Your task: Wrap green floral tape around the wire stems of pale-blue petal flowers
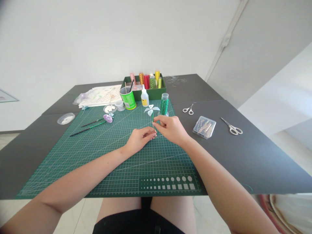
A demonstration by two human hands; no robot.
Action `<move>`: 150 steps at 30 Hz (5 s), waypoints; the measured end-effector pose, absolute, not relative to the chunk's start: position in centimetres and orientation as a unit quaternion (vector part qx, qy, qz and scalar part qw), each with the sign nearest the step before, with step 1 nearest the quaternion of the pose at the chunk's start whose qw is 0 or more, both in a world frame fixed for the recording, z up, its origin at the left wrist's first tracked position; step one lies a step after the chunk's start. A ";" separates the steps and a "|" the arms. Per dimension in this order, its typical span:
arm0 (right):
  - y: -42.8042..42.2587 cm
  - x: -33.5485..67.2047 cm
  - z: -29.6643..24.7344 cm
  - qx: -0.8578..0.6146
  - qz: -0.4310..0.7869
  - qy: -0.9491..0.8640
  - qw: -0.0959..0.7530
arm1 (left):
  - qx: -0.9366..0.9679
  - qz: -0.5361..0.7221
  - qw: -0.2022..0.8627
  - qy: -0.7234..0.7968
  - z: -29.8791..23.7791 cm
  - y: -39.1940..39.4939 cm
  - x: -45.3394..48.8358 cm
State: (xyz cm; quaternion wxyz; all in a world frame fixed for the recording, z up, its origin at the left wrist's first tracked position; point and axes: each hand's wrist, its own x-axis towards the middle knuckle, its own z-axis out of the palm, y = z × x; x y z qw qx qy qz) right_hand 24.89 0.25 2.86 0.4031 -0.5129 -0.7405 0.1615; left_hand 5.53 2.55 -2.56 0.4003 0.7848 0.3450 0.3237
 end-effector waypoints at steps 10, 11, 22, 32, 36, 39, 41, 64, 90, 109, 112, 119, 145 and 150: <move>0.4 25.0 2.8 -0.504 0.141 -0.754 0.397 | 0.791 0.321 0.386 0.350 -2.6 2.5 5.6; 0.4 25.0 2.8 -0.502 0.139 -0.755 0.399 | 0.793 0.320 0.382 0.351 -2.6 2.5 5.6; 0.3 25.1 3.0 -0.496 0.153 -0.766 0.379 | 0.817 0.309 0.347 0.343 -2.2 2.5 5.5; 0.1 25.2 3.5 -0.482 0.163 -0.777 0.370 | 0.848 0.268 0.285 0.358 -1.7 2.5 5.5; 0.1 25.1 3.5 -0.480 0.167 -0.776 0.374 | 0.858 0.257 0.261 0.361 -1.6 2.4 5.5; 0.1 25.1 3.4 -0.471 0.172 -0.779 0.376 | 0.865 0.254 0.238 0.362 -1.8 2.2 5.4; 0.0 25.0 3.4 -0.468 0.170 -0.780 0.380 | 0.863 0.263 0.239 0.360 -1.9 2.1 5.3; -0.2 24.8 3.5 -0.474 0.168 -0.776 0.380 | 0.848 0.280 0.270 0.359 -2.1 2.1 5.2; -0.1 24.8 3.2 -0.471 0.169 -0.778 0.379 | 0.844 0.290 0.282 0.353 -2.3 1.9 5.2; -0.1 24.8 3.1 -0.474 0.172 -0.774 0.383 | 0.848 0.282 0.274 0.356 -2.2 1.8 5.2; -0.1 24.7 3.2 -0.473 0.172 -0.774 0.384 | 0.848 0.285 0.276 0.352 -2.2 1.8 5.2; -0.2 24.8 3.2 -0.471 0.172 -0.777 0.382 | 0.851 0.281 0.269 0.354 -2.2 1.8 5.1; -0.5 22.2 2.0 -0.470 0.464 -0.612 0.436 | 0.582 0.378 0.660 0.288 -0.2 0.2 3.3; -0.4 21.7 1.4 -0.485 0.465 -0.602 0.432 | 0.577 0.377 0.642 0.335 0.0 0.7 3.2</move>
